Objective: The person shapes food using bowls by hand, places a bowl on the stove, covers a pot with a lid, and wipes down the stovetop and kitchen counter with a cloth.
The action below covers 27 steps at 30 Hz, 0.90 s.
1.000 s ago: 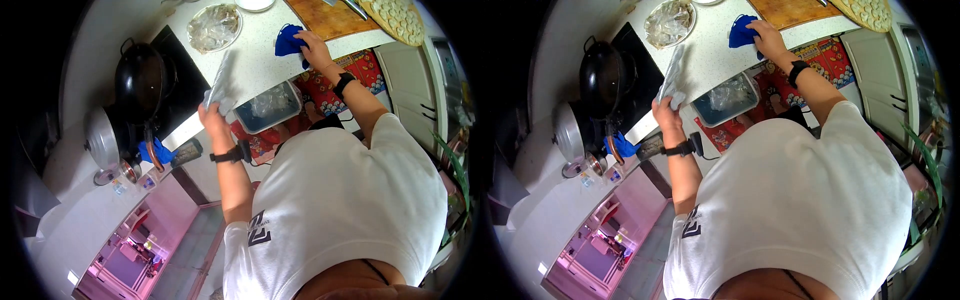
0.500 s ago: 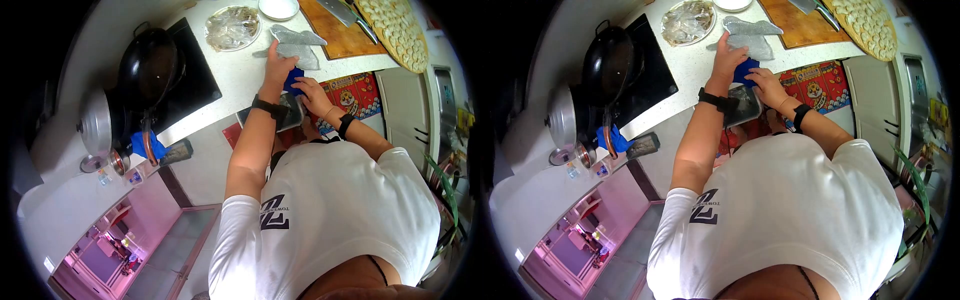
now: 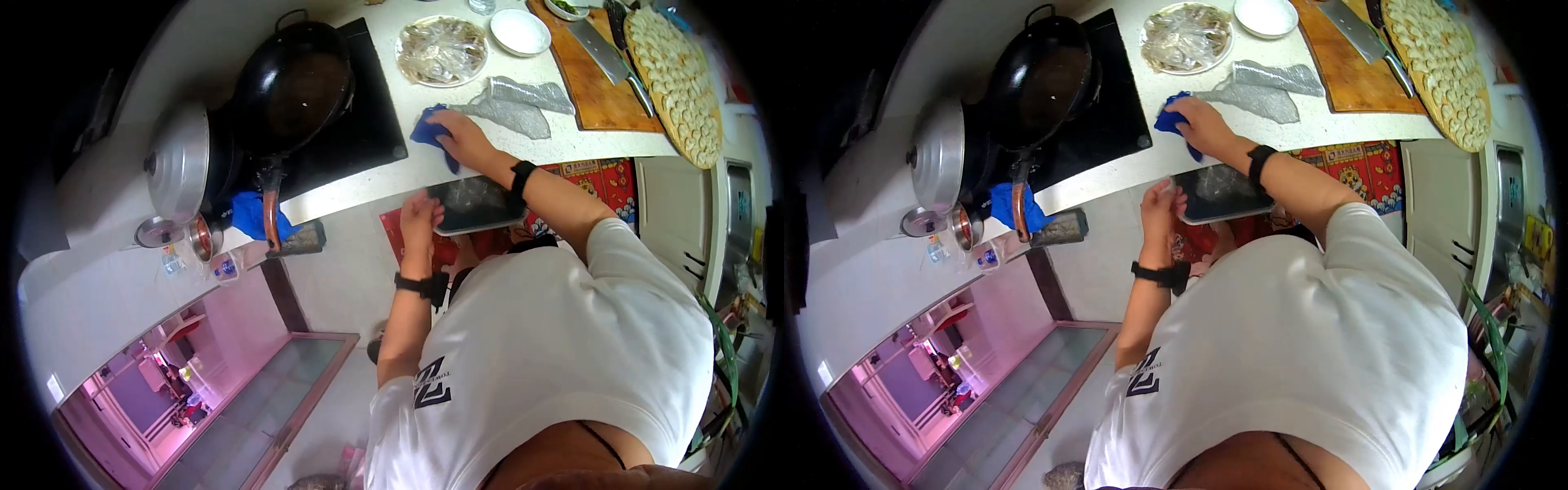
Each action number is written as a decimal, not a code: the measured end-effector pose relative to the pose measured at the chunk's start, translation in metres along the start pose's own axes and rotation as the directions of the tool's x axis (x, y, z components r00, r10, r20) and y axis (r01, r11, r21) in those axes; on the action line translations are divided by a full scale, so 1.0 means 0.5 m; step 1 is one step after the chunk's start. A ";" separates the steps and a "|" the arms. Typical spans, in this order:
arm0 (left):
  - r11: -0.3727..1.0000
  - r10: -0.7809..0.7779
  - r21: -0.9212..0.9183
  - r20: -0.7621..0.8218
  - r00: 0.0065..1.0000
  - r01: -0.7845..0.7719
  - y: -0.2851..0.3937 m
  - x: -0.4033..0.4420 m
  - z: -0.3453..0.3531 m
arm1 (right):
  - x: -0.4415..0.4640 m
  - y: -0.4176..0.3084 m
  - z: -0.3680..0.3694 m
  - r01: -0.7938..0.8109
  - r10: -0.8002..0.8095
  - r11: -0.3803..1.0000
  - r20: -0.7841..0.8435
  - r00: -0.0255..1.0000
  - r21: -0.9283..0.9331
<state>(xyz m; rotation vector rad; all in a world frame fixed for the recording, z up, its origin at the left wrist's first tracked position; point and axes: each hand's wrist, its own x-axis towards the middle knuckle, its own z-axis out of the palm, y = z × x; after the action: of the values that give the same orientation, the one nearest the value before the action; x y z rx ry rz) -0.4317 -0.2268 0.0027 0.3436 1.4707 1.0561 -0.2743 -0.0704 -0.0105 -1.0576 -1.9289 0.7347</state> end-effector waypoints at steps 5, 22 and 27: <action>0.995 -0.043 -0.088 -0.026 0.999 0.041 -0.030 -0.047 -0.109 | 0.180 -0.026 0.080 0.115 -0.118 0.993 -0.129 0.985 -0.025; 0.991 -0.129 0.025 0.054 0.990 0.128 0.025 -0.009 -0.275 | 0.110 -0.113 0.338 0.278 -0.210 0.932 0.282 0.936 -0.231; 0.989 -0.121 0.105 0.158 0.980 0.105 0.053 0.038 -0.232 | 0.064 -0.102 0.267 0.314 -0.246 0.941 0.382 0.891 -0.124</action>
<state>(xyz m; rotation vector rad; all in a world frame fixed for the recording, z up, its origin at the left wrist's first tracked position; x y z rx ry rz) -0.5503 -0.2448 -0.0064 0.4007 1.3792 0.8479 -0.4193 -0.0815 -0.0273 -0.7555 -2.4455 0.6269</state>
